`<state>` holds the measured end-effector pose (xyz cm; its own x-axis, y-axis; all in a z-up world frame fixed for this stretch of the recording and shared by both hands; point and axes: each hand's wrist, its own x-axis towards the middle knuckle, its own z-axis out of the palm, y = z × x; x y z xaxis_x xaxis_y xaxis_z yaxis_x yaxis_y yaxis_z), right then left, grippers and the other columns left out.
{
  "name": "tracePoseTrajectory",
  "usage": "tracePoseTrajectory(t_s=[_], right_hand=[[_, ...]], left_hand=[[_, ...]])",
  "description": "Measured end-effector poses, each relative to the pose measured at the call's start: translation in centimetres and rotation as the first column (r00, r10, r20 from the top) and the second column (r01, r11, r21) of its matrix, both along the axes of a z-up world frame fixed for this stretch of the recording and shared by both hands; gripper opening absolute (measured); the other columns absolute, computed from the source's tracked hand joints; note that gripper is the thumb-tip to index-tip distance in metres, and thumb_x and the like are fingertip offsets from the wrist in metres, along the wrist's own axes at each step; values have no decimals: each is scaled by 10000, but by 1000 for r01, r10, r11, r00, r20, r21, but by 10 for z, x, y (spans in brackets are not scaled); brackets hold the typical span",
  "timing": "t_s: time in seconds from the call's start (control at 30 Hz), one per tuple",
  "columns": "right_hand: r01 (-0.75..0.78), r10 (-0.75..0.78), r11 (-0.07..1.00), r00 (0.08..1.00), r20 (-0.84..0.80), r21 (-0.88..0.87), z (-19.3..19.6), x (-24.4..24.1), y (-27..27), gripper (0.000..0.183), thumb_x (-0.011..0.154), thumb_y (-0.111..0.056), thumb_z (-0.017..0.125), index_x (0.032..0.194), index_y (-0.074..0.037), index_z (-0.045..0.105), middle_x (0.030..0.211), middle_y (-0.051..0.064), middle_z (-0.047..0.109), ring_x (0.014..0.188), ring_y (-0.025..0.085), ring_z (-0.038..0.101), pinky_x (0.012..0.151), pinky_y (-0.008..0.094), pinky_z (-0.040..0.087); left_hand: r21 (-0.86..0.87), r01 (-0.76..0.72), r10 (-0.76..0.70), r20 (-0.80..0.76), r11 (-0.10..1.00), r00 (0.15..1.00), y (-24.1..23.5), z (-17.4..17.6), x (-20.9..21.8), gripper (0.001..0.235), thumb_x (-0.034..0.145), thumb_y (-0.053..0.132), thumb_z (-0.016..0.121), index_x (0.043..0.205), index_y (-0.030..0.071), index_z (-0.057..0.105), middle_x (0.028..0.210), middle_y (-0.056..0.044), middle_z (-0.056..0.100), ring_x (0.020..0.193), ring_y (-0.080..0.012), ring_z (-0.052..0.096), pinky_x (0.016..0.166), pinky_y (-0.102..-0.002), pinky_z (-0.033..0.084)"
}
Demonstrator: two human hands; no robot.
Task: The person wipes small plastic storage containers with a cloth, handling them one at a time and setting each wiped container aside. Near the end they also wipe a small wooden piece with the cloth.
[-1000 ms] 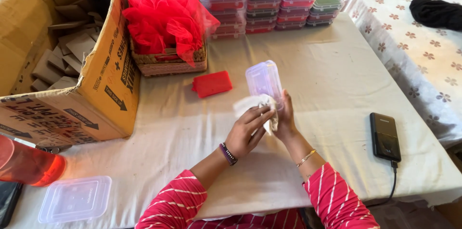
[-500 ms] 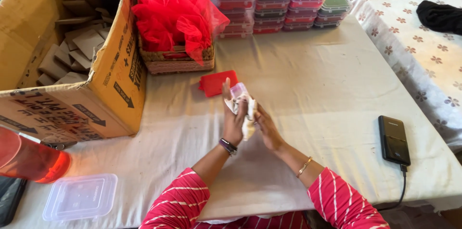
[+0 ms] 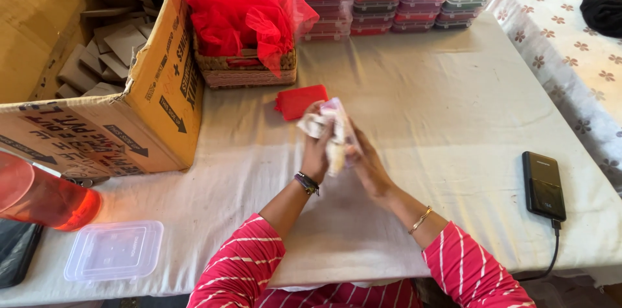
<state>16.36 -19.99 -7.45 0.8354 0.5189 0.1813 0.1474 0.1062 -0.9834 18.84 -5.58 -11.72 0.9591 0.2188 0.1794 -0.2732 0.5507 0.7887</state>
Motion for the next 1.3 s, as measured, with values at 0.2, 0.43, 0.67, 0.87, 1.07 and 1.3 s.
tracePoseTrajectory(t_s=[0.2,0.43,0.67,0.87,1.07,1.3], right_hand=[[-124,119,987,992,48,104,-23,28,-13,1032,907,-732,570,1643,-69,280,1555,134,474,1423,247,450,1189,411,358],[-119,109,992,979,173,44,-9,18,-9,978,924,-672,638,1608,-43,334,1596,103,396,1513,218,344,1237,406,282],[-96,144,955,978,-153,282,-23,39,-24,1006,922,-704,605,1593,15,392,1468,144,567,1348,252,517,1132,389,406],[-126,121,981,992,46,146,-2,22,-15,931,943,-648,610,1605,-45,355,1548,97,505,1434,213,463,1174,355,385],[-56,53,997,997,61,44,8,24,-20,847,876,-409,673,1613,-105,385,1537,121,510,1294,261,523,1067,411,463],[574,-55,708,625,779,-410,23,36,-32,1025,618,-381,972,1485,-131,485,1524,192,462,1318,384,475,1101,492,400]], left_hand=[[108,53,-59,51,993,997,-1,36,-24,609,922,91,655,1398,172,284,1150,-64,591,1048,-155,629,880,-314,555],[90,-112,106,72,990,992,4,-2,-5,321,1099,163,595,1355,76,421,1134,-73,580,1053,-141,579,911,-314,513],[246,34,-63,111,969,992,-11,49,-31,770,867,94,704,1429,211,190,1296,-34,475,1140,-139,581,959,-329,531],[217,-40,6,156,975,988,4,3,-11,599,1027,162,597,1506,111,241,1330,-123,511,1185,-211,608,978,-370,554],[72,-83,82,21,994,996,25,2,1,436,1073,346,417,1417,78,408,1264,-42,599,1106,-171,659,834,-321,592],[176,-395,386,84,902,919,60,2,14,391,1113,263,612,1406,15,534,1101,-41,514,979,-176,489,863,-343,478]])
